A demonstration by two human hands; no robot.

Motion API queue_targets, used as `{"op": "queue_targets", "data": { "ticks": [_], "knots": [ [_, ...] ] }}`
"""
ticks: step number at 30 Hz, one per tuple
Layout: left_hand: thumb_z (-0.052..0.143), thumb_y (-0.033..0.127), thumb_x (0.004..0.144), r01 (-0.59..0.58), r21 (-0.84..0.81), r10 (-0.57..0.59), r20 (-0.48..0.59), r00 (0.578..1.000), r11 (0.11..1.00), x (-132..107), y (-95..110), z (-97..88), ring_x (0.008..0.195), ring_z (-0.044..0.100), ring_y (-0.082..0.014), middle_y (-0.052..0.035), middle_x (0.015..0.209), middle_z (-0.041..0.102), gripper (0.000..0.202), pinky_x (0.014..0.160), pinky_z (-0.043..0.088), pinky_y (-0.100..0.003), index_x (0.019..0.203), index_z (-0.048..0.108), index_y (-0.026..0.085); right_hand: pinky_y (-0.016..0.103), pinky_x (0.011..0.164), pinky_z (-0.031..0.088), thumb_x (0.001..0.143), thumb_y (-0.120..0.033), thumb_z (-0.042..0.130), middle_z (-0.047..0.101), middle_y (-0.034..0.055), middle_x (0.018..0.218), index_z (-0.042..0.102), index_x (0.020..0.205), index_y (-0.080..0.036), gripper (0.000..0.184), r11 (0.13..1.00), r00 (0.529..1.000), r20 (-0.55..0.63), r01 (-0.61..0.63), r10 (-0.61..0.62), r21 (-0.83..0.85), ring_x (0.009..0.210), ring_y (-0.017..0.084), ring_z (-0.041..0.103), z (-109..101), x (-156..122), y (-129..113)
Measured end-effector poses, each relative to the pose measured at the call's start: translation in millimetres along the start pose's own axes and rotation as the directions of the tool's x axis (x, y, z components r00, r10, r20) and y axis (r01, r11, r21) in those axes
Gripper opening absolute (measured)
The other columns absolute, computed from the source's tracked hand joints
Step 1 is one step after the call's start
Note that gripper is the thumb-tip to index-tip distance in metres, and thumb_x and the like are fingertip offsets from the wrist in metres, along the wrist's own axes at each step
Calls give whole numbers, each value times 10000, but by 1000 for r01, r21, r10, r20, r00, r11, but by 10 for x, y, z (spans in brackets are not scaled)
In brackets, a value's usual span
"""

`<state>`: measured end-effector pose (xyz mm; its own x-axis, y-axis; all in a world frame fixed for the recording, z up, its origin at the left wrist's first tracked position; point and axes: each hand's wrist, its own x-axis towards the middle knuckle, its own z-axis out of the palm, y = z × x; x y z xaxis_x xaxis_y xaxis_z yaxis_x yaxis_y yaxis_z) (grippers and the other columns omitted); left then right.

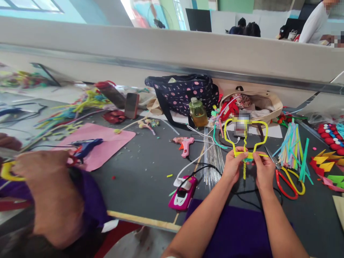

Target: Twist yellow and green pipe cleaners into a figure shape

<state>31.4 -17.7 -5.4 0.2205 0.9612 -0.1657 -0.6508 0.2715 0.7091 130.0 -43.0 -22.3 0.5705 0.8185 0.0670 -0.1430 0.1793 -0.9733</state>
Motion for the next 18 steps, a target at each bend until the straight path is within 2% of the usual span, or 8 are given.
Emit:
{"op": "queue_targets", "data": {
  "ticks": [6, 13, 18],
  "knots": [
    [627, 166, 595, 111, -99, -100, 110, 989, 989, 19, 58, -24, 642, 621, -152, -67, 781, 691, 273, 561, 489, -246, 856, 680, 103, 235, 471, 436, 658, -411, 778, 643, 5, 674, 664, 780, -150, 311, 999, 997, -72, -1, 5, 52, 516, 103, 518, 1, 35, -3],
    [658, 127, 552, 172, -142, -156, 119, 981, 975, 51, 38, -57, 577, 582, -120, -34, 700, 665, 296, 544, 468, -233, 847, 671, 112, 219, 461, 417, 671, -404, 771, 641, 9, 681, 659, 762, -148, 295, 999, 998, -63, 6, -3, 48, 525, 96, 506, 18, 21, -6],
    [680, 119, 536, 196, -135, -179, 127, 976, 971, 45, 56, -46, 587, 586, -114, -31, 717, 672, 325, 564, 465, -228, 860, 666, 123, 220, 451, 403, 675, -404, 765, 634, 2, 668, 660, 760, -147, 291, 999, 997, -79, -1, 4, 42, 499, 88, 487, 11, 35, 16]
  ]
}}
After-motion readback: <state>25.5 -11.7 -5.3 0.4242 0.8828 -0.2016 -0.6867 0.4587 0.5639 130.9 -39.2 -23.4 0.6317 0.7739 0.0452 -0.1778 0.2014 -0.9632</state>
